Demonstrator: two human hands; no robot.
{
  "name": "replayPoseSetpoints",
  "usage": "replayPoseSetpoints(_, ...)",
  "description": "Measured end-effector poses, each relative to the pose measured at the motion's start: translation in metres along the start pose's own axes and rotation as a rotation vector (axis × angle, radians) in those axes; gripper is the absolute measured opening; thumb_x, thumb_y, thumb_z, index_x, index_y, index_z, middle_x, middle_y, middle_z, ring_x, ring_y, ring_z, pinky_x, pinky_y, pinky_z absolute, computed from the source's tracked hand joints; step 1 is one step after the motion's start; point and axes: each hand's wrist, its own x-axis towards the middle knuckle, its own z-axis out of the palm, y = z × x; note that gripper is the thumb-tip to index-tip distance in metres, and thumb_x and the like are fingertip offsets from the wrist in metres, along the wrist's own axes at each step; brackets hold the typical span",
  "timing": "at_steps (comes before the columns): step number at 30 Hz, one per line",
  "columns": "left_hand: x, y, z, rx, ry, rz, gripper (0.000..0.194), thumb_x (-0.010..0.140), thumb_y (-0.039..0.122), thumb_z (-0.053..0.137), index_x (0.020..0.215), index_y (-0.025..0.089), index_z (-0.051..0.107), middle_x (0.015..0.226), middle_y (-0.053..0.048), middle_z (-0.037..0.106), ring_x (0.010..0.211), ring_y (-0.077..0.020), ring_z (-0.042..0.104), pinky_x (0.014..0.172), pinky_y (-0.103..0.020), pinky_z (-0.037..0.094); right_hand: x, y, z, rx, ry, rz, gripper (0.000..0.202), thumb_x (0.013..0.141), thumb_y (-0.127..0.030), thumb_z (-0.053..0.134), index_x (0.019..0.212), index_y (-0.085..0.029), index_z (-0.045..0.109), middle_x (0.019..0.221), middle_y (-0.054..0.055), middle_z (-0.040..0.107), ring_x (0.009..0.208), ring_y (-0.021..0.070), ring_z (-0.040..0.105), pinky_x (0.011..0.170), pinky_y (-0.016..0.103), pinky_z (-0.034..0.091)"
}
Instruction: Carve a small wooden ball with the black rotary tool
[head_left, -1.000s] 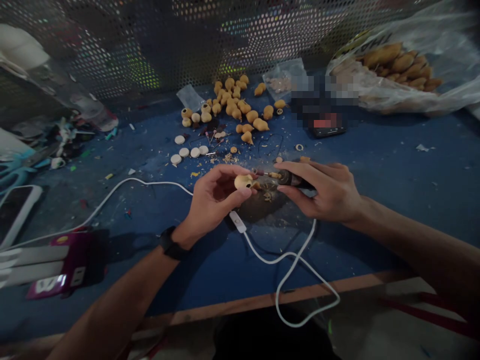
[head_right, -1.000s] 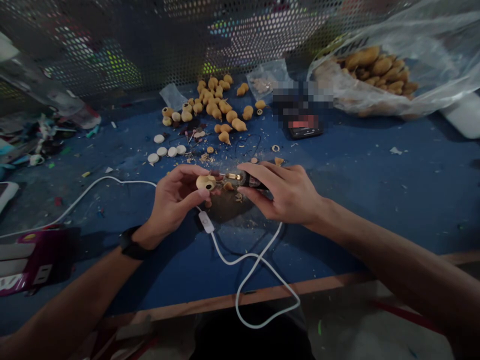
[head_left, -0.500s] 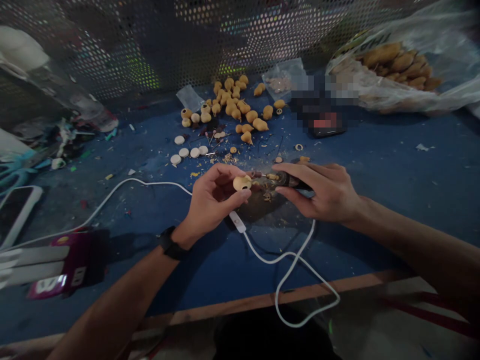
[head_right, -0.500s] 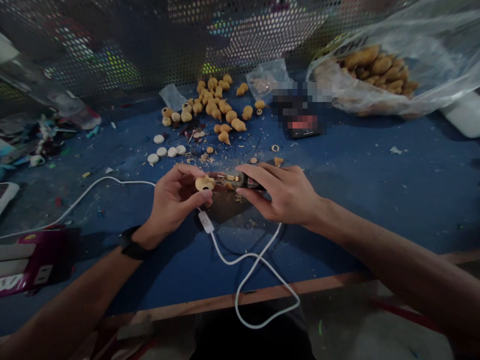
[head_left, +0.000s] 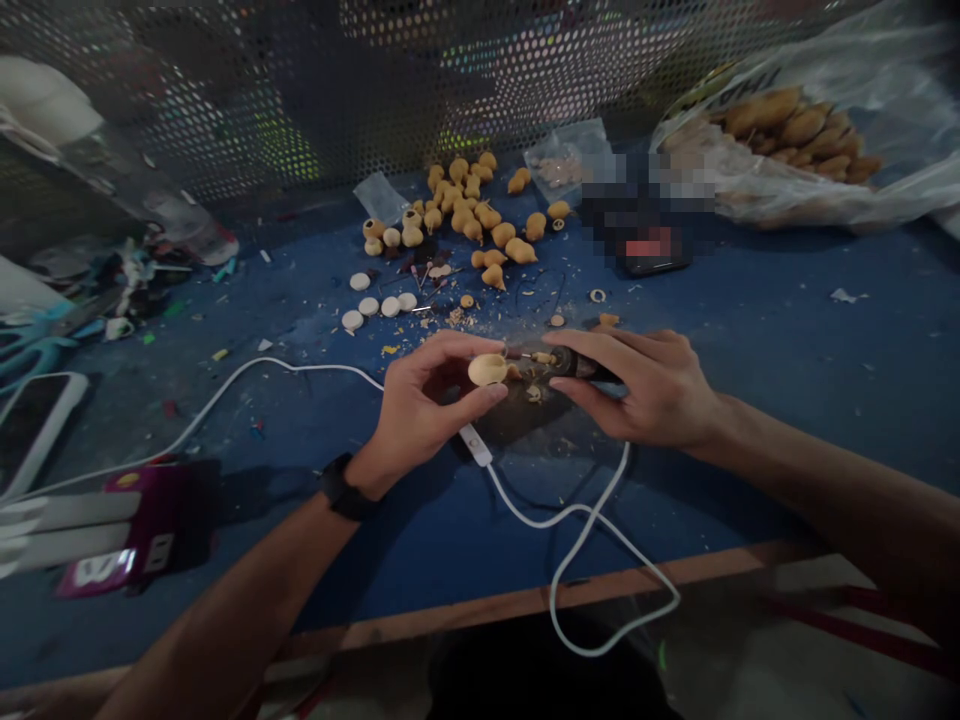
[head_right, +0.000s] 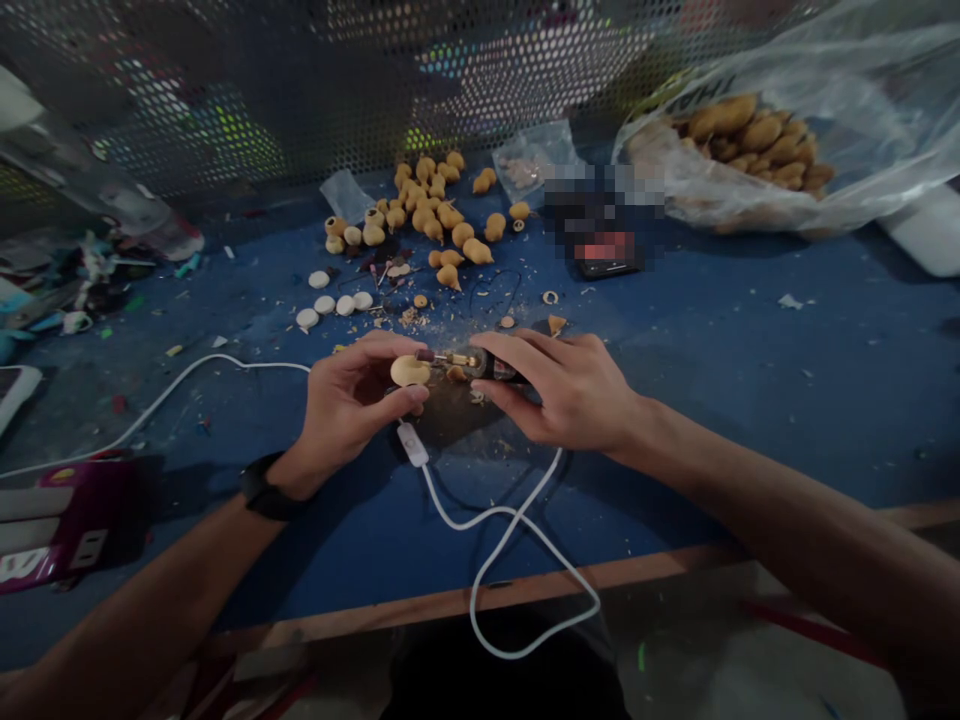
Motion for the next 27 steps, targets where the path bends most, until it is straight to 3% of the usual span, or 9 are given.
replayPoseSetpoints(9,0.0006,-0.0008,-0.0008,0.009,0.041,-0.094,0.054,0.067,0.03,0.099,0.112,0.022,0.068,0.092,-0.002,0.08,0.074,-0.0154,0.076,0.062,-0.023,0.061,-0.0031,-0.0012,0.0031,0.02,-0.036,0.02,0.03,0.104,-0.032,0.064,0.132,-0.02,0.066,0.107,0.008,0.084,0.085,0.0211,0.08,0.067,0.029,0.061)
replayPoseSetpoints(16,0.0028,0.0014,0.0013,0.023,0.052,-0.076,0.057,0.067,0.038,0.099,0.109,0.021,0.066,0.087,-0.001,0.079,0.068,-0.014,0.074,0.059,-0.022,0.06,-0.0014,-0.0035,0.002,-0.004,-0.02,-0.034,0.03,0.104,-0.028,0.065,0.129,-0.013,0.065,0.105,0.011,0.083,0.083,0.0214,0.08,0.061,0.029,0.059)
replayPoseSetpoints(27,0.0032,0.0008,-0.0006,0.015,0.053,-0.057,0.058,0.066,0.038,0.1,0.108,0.02,0.065,0.087,-0.001,0.081,0.064,-0.0119,0.073,0.059,-0.021,0.06,-0.0041,-0.0025,0.0036,-0.043,-0.028,-0.013,0.031,0.105,-0.033,0.063,0.132,-0.019,0.065,0.106,0.008,0.084,0.085,0.0205,0.08,0.061,0.029,0.059)
